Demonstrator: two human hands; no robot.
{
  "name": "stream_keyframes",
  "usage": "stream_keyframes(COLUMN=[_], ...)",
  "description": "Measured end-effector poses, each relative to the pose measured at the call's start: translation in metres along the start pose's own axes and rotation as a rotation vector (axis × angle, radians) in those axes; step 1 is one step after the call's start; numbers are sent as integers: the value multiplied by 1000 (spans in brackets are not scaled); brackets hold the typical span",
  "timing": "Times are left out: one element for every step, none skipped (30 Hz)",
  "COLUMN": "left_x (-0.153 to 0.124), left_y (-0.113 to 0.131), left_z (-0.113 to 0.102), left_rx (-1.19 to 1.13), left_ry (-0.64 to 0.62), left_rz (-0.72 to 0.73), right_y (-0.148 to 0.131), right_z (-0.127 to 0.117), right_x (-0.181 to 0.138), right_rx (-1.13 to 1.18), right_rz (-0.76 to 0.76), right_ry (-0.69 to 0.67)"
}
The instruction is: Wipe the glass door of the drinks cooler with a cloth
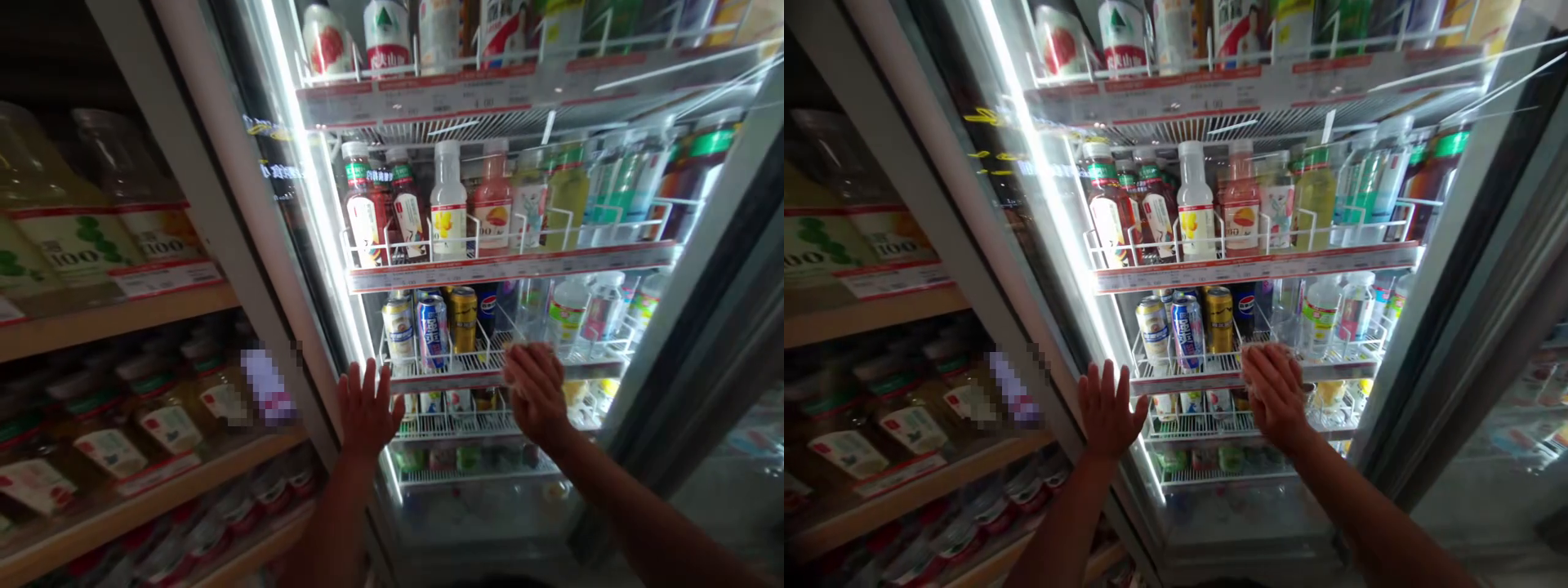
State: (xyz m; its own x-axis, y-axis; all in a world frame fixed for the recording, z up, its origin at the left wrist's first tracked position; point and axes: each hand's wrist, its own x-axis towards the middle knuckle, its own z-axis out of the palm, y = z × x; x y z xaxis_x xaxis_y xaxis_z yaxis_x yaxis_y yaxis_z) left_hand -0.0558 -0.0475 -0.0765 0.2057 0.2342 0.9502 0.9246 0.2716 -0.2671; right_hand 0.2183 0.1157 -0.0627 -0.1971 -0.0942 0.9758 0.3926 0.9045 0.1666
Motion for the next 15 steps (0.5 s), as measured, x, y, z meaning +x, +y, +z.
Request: stream_keyframes(left_x=[0,-1,-2,-2,-3,-3,-3,-3,-3,-2,-2,-1,-1,-1,-1], left_y=[0,0,0,0,0,0,-1,-1,-1,-1,-1,-1,-1,-1,-1], left_z=[0,0,0,0,1,1,1,1,1,1,1,1,1,1,1], left_rx=[0,0,0,2,7,10,11,11,9,9,9,11,13,14,14], left_ry=[-8,-12,-13,-14,-14,-11,-11,-12,-12,-12,-9,-7,-5,-3,-2], left_rz=[-3,-7,-8,-10,-10,-9,-9,-8,-7,-5,-1,3,6,6,3], right_y=[-1,0,3,8,14,20,25,27,27,24,20,15,10,7,6], right_z=[0,-1,-3,-4,-6,-7,-8,-8,-8,-6,-5,-4,-3,-4,-5], right_x=[-8,-12,-13,-10,-3,5,12,18,21,19,15,8,0,-6,-11], right_rx=[6,13,17,18,14,7,-2,-11,-20,-29,-35,-37,-29,-13,7], right_rz=[-44,-81,-104,-107,-89,-57,-20,18,54,82,95,90,59,10,-43], right_ry=[-59,-112,-139,-128,-85,-22,43,96,132,146,139,108,58,-2,-61])
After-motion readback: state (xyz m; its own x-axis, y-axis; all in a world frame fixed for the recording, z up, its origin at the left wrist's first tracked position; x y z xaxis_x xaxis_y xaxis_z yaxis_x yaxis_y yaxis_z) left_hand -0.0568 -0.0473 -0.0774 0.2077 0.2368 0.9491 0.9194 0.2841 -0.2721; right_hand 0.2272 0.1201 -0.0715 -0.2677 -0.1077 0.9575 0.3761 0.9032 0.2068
